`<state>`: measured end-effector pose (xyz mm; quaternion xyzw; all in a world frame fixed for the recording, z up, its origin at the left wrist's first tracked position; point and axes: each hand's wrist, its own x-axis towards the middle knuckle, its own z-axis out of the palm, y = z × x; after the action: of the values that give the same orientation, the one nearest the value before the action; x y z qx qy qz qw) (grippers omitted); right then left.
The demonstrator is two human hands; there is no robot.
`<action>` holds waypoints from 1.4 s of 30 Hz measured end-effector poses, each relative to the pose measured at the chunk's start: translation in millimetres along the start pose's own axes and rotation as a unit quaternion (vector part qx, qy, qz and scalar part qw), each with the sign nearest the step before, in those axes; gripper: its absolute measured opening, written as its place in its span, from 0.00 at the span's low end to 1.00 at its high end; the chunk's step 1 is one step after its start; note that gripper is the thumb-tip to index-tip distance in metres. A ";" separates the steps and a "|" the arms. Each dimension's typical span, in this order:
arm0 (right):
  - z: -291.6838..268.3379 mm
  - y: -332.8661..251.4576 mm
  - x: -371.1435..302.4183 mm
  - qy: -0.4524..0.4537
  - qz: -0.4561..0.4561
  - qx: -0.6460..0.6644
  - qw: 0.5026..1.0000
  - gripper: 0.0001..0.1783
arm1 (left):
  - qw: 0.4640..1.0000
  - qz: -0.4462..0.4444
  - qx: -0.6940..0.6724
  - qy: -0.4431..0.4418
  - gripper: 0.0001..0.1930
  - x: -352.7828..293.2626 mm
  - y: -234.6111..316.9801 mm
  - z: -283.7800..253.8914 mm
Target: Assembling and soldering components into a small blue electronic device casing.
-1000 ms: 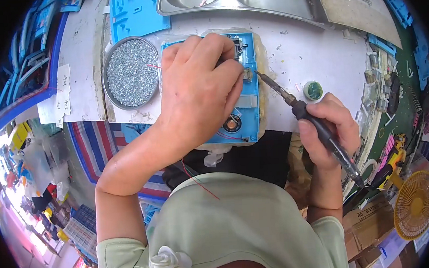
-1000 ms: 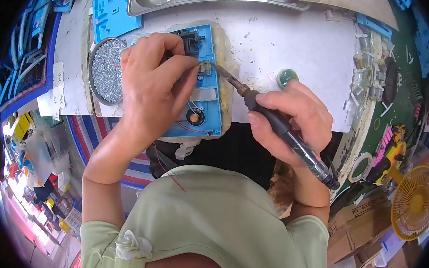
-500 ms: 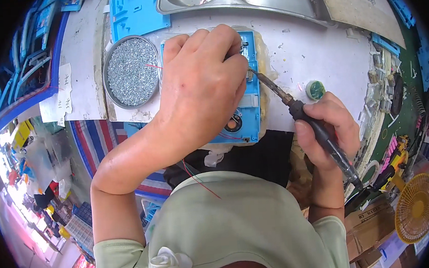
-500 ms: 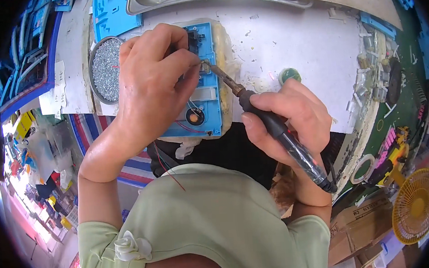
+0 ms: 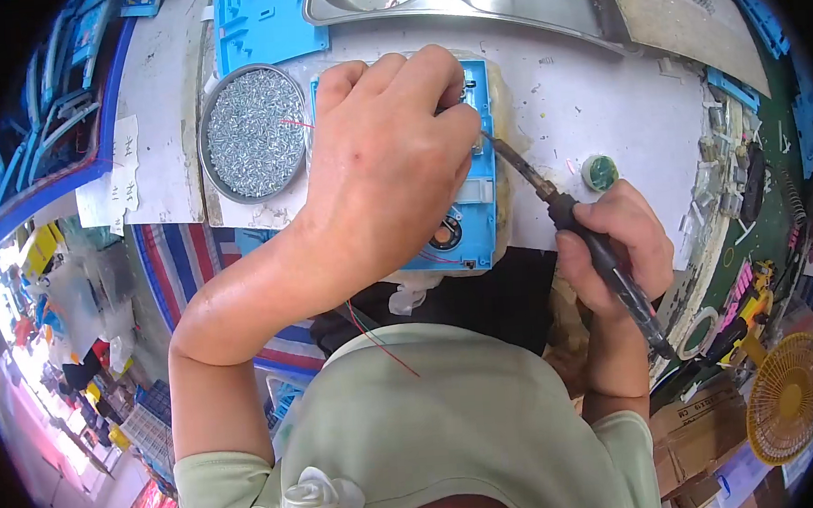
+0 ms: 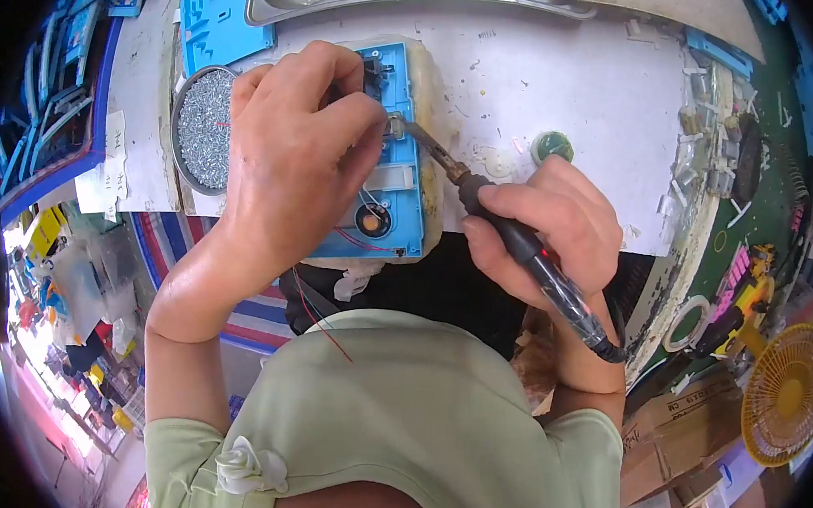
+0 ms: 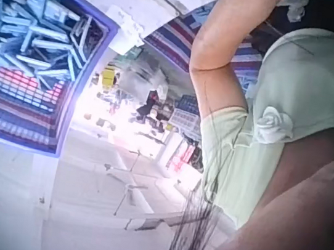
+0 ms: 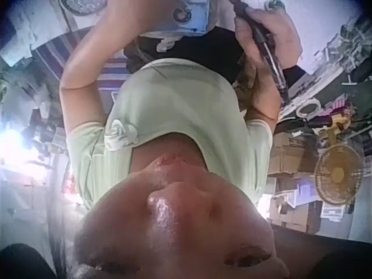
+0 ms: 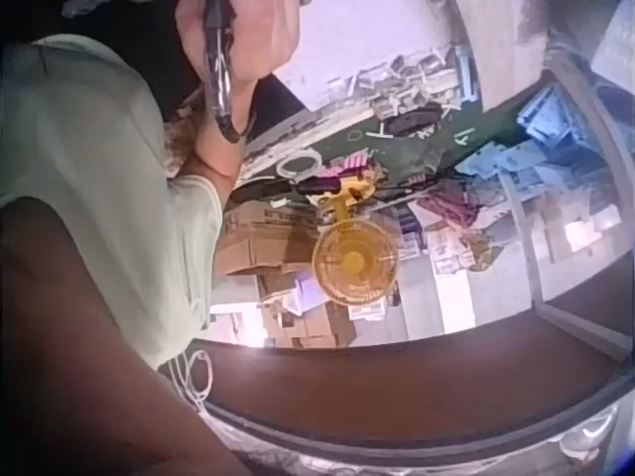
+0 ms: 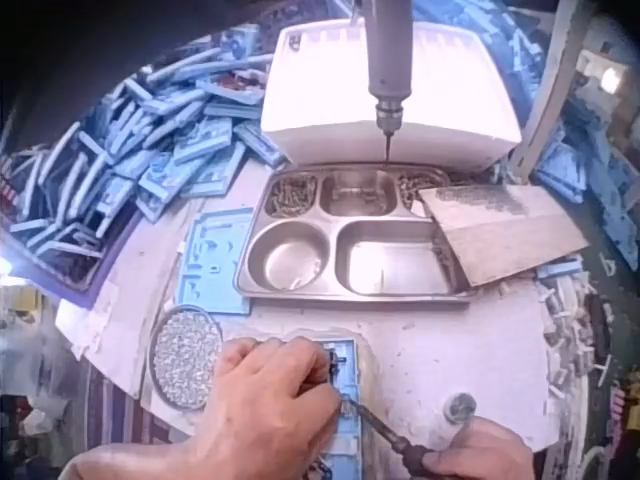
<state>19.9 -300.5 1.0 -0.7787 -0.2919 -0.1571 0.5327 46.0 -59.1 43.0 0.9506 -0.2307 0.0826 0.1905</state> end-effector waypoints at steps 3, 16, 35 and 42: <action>-0.6 -0.2 -0.6 0.013 0.003 0.001 1.000 0.17 | 1.000 -0.002 0.001 -0.007 0.08 0.5 0.3 -1.3; -3.8 -2.1 0.5 0.008 0.012 -0.007 1.000 0.17 | 1.000 0.010 0.017 -0.012 0.08 0.0 -0.2 -1.5; -17.9 -7.2 0.1 0.017 0.045 -0.023 0.999 0.17 | 0.990 -0.116 0.037 -0.065 0.13 -53.1 -39.2 -38.2; -1.9 -14.4 11.4 0.049 0.065 0.052 0.995 0.18 | 0.989 -0.027 -0.102 0.104 0.06 -39.0 -41.9 -32.4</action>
<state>20.0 -295.2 18.7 -0.7584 -0.2221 -0.1453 0.5953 29.1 4.1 49.5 0.9182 -0.1913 0.1522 0.3117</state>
